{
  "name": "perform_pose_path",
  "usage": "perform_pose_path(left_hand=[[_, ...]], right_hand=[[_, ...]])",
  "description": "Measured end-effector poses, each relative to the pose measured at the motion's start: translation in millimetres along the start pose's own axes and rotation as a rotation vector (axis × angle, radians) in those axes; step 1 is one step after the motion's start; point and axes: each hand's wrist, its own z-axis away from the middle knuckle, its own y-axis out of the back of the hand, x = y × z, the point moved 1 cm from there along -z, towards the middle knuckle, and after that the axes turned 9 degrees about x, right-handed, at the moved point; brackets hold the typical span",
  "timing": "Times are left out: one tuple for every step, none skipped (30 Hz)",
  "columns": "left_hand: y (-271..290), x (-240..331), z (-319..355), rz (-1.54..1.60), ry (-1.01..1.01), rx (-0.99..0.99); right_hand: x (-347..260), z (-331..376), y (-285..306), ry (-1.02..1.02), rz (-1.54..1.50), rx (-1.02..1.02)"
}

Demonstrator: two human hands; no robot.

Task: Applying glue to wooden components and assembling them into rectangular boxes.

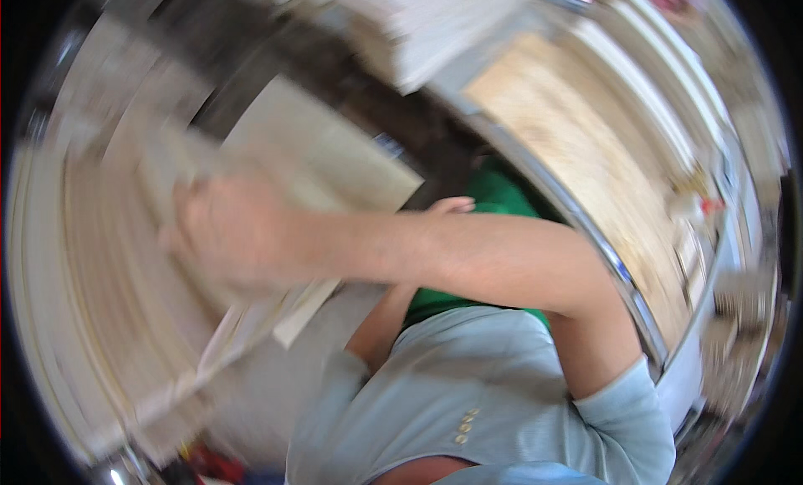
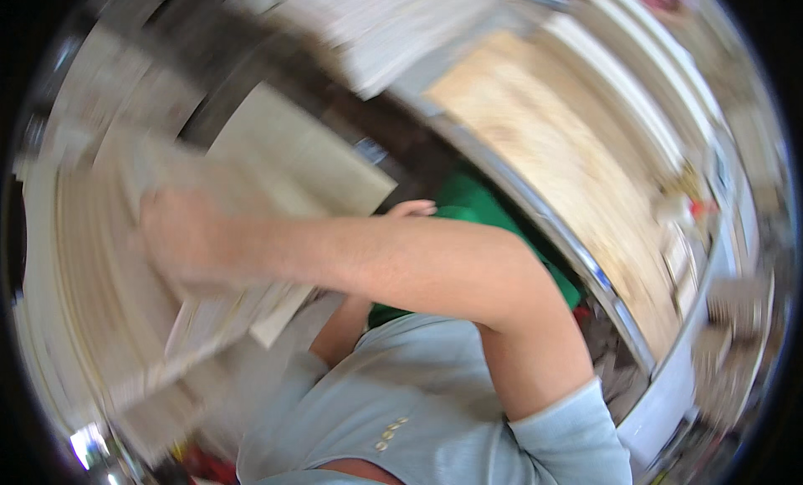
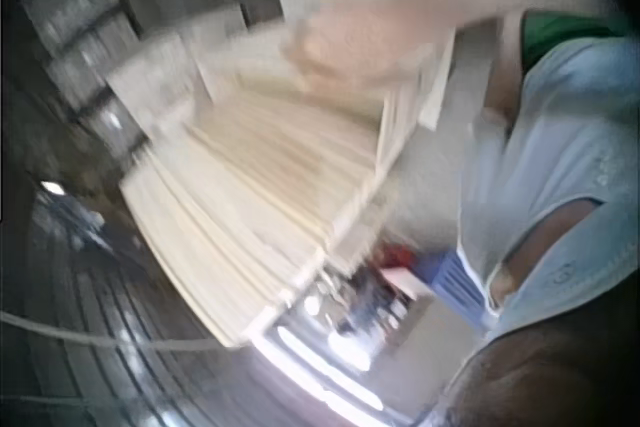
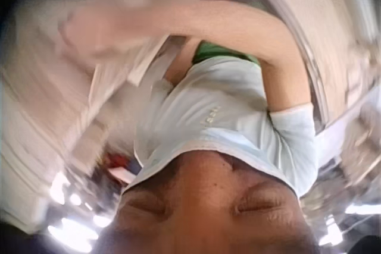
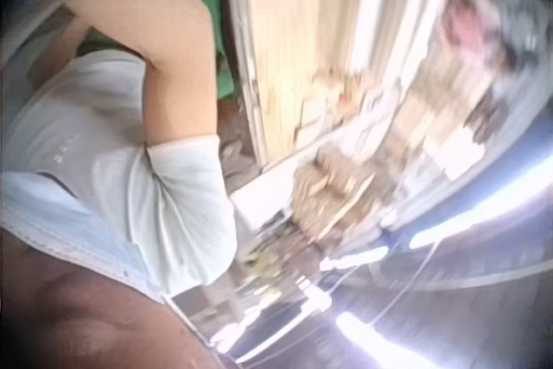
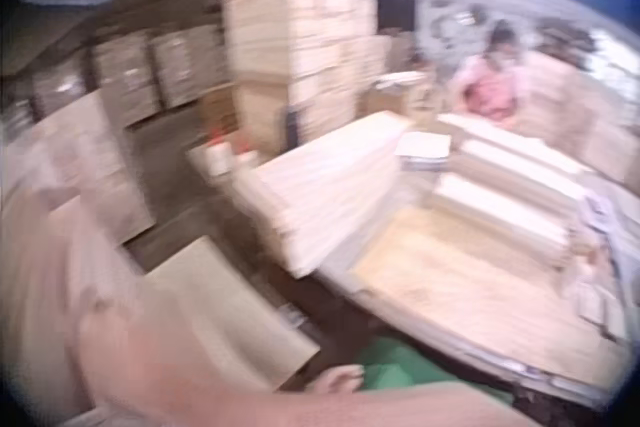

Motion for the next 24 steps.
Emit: perform_pose_path(left_hand=[[-3.6, -8.7, -12.6, -0.128, -0.096, 0.025], [-2.7, -13.3, -17.1, -0.253, -0.207, 0.067], [-11.5, -8.0, -18.2, -0.333, -0.206, 0.118], [-22.1, 3.1, -18.9, -0.414, -0.210, 0.177], [-32.7, 17.4, -20.3, -0.427, -0.205, 0.118], [-48.3, 29.1, -27.1, -0.447, -0.241, 0.099], [-63.9, 38.4, -36.3, -0.460, -0.273, 0.079], [-79.6, 50.3, -43.4, -0.477, -0.305, 0.071], [-98.7, 64.2, -52.5, -0.463, -0.328, 0.014], [-109.7, 78.6, -64.8, -0.521, -0.438, -0.051], [-123.0, 92.1, -81.3, -0.656, -0.519, -0.039], [-141.4, 106.4, -101.0, -0.675, -0.619, -0.041], [-159.5, 121.3, -125.4, -0.734, -0.662, -0.085], [-178.5, 133.8, -152.7, -0.833, -0.714, -0.091], [-196.8, 144.3, -182.2, -0.931, -0.769, -0.091], [-210.0, 152.9, -212.9, -0.968, -0.801, -0.071], [-220.6, 157.3, -243.4, -1.004, -0.834, -0.051], [-232.1, 159.0, -270.5, -1.014, -0.842, -0.068], [-242.3, 160.2, -295.0, -1.173, -0.905, 0.014], [-247.1, 161.7, -313.5, -1.331, -0.965, 0.108], [-247.1, 163.1, -328.3, -1.340, -0.970, 0.100], [-250.4, 164.8, -339.7, -1.389, -0.875, 0.061], [-251.2, 165.4, -349.7, -1.435, -0.777, 0.027], [-256.2, 164.8, -349.6, -1.440, -0.778, 0.014]], right_hand=[[11.8, 12.2, 13.9, -0.023, -0.034, -0.010], [23.3, 26.9, 32.8, -0.056, 0.029, 0.049], [37.1, 46.9, 51.7, -0.053, 0.060, 0.086], [52.4, 67.5, 71.6, -0.048, 0.085, 0.117], [73.8, 89.2, 94.8, -0.121, 0.174, 0.242], [93.0, 115.1, 132.1, -0.205, 0.278, 0.376], [98.9, 141.2, 182.4, -0.454, 0.228, 0.433], [92.9, 172.2, 227.7, -0.729, 0.208, 0.591], [128.5, 216.2, 257.4, -0.594, 0.386, 0.822], [144.9, 252.7, 295.4, -0.592, 0.589, 0.855], [145.4, 282.2, 330.0, -0.673, 0.676, 0.942], [138.5, 302.3, 359.9, -0.724, 0.771, 1.037], [142.7, 324.7, 388.7, -0.739, 0.894, 1.108], [149.5, 343.9, 412.1, -0.755, 1.017, 1.175], [156.2, 356.0, 428.5, -0.765, 1.019, 1.198], [161.7, 361.5, 442.2, -0.698, 1.134, 1.198], [166.8, 364.6, 453.9, -0.630, 1.250, 1.196], [172.4, 367.3, 465.9, -0.635, 1.250, 1.217], [179.1, 369.0, 477.0, -0.844, 1.180, 1.156], [185.0, 369.8, 482.8, -1.043, 1.095, 1.082], [188.3, 369.9, 484.4, -1.046, 1.088, 1.094], [190.2, 370.8, 487.2, -1.111, 1.041, 1.090], [192.3, 370.8, 489.3, -1.173, 0.991, 1.081], [192.4, 374.3, 490.3, -1.182, 0.989, 1.091]])
